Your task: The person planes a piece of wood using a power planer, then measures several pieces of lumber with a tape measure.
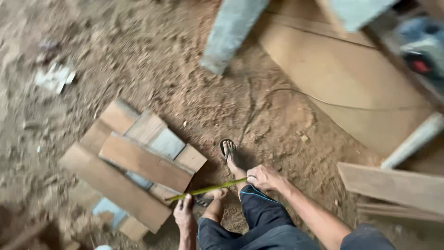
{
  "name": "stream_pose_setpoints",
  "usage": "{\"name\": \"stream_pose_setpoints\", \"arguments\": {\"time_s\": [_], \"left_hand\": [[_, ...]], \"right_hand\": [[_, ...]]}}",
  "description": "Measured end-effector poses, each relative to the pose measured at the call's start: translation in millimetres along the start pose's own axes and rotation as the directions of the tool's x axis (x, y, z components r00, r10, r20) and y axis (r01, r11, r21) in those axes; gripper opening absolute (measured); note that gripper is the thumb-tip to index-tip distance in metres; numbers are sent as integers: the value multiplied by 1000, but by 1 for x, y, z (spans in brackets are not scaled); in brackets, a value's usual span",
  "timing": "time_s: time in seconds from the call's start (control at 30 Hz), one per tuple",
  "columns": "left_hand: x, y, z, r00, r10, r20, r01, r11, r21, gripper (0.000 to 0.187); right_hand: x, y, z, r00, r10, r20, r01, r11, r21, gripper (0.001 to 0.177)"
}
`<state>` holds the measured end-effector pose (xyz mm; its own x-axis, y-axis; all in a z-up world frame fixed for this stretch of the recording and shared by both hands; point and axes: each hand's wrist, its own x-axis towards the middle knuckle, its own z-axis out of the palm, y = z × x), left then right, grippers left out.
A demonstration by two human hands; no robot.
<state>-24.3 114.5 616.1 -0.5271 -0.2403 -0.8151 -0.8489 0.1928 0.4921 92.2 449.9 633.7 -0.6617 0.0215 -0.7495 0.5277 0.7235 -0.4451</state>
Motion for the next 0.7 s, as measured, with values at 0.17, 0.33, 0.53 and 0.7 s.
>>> {"name": "stream_pose_setpoints", "arguments": {"time_s": [0.17,0.33,0.53,0.7], "left_hand": [[-114,-10,63,823,-9,567,-6,1000,25,30],[-156,-41,115,86,636,767,-958,-158,238,62],[-243,-52,253,-609,474,636,-779,-509,-367,87],[-359,-87,338,400,-56,915,-683,647,338,29]], "right_hand": [[-172,27,32,955,267,-130,-225,936,270,23],[-238,93,97,920,291,-262,-77,791,607,34],[-302,191,133,570,200,-797,-14,972,234,5],[-414,270,101,798,600,-60,-266,439,858,24]]}}
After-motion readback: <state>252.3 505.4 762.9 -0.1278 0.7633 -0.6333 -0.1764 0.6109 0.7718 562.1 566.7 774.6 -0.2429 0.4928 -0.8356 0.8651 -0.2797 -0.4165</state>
